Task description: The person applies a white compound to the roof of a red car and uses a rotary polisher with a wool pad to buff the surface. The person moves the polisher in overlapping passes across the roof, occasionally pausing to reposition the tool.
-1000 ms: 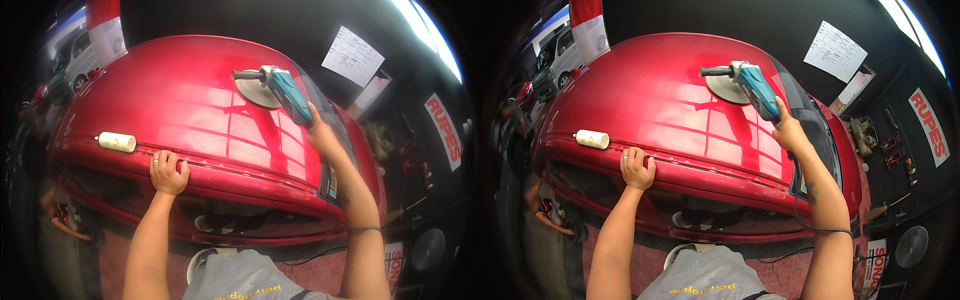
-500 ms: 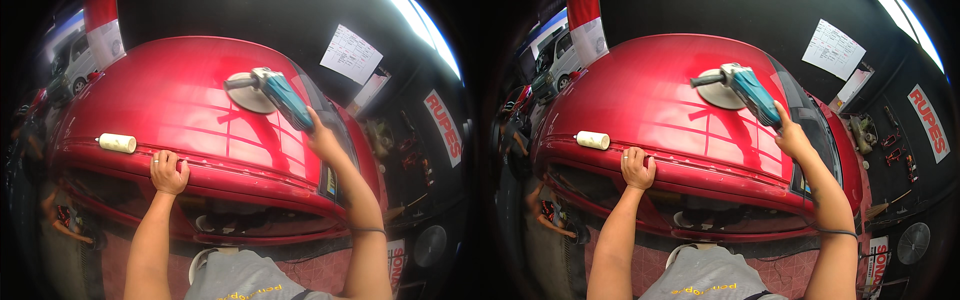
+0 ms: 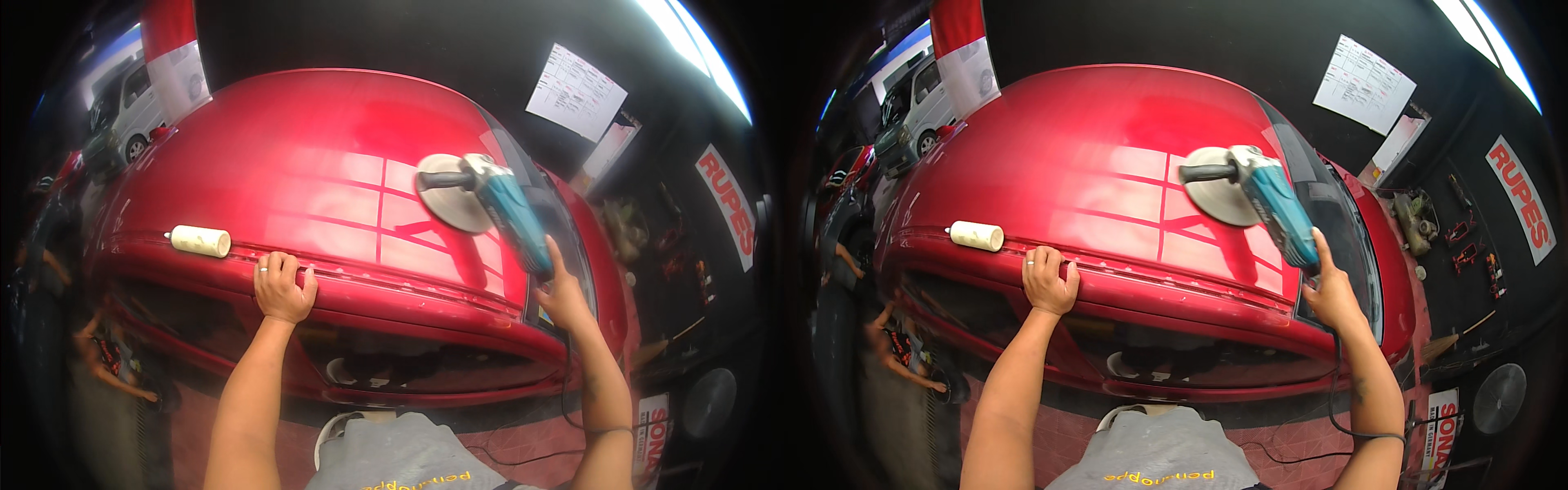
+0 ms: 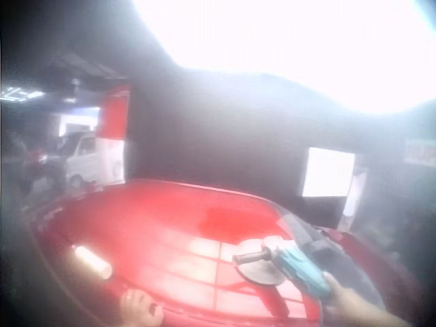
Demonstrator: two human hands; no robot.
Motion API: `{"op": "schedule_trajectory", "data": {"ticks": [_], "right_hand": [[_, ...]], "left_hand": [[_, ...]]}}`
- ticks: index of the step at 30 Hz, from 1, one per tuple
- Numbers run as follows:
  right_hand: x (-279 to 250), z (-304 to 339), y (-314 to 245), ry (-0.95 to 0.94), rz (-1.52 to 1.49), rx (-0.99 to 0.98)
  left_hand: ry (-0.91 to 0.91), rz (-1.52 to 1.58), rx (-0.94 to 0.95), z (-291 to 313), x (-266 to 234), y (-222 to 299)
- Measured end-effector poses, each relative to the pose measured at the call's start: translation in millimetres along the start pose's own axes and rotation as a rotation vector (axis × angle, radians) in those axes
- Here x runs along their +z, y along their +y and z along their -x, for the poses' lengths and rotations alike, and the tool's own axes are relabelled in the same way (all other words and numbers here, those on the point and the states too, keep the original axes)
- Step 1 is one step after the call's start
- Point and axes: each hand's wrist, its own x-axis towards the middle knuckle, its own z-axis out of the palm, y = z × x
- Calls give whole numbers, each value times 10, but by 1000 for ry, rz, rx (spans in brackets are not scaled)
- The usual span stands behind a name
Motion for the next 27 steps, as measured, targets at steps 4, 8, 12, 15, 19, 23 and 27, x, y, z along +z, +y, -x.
{"op": "schedule_trajectory", "data": {"ticks": [4,8,12,15,19,23,27], "right_hand": [[106,-187,-586,-58,34,-123],[244,-337,-907,-67,54,-258],[358,-421,-928,-8,103,-331],[265,-333,-784,-50,62,-222],[65,-149,-100,-19,22,-42],[-89,-38,314,9,-66,135],[-52,-228,617,66,-42,184]], "left_hand": [[6,-9,1,21,-44,-39],[4,4,9,44,35,-36],[-2,26,11,19,-6,-6],[-5,-3,29,1,0,-38],[-23,-19,19,6,0,-17],[-17,-8,33,-18,-21,32],[-14,-4,41,-22,2,23]]}}
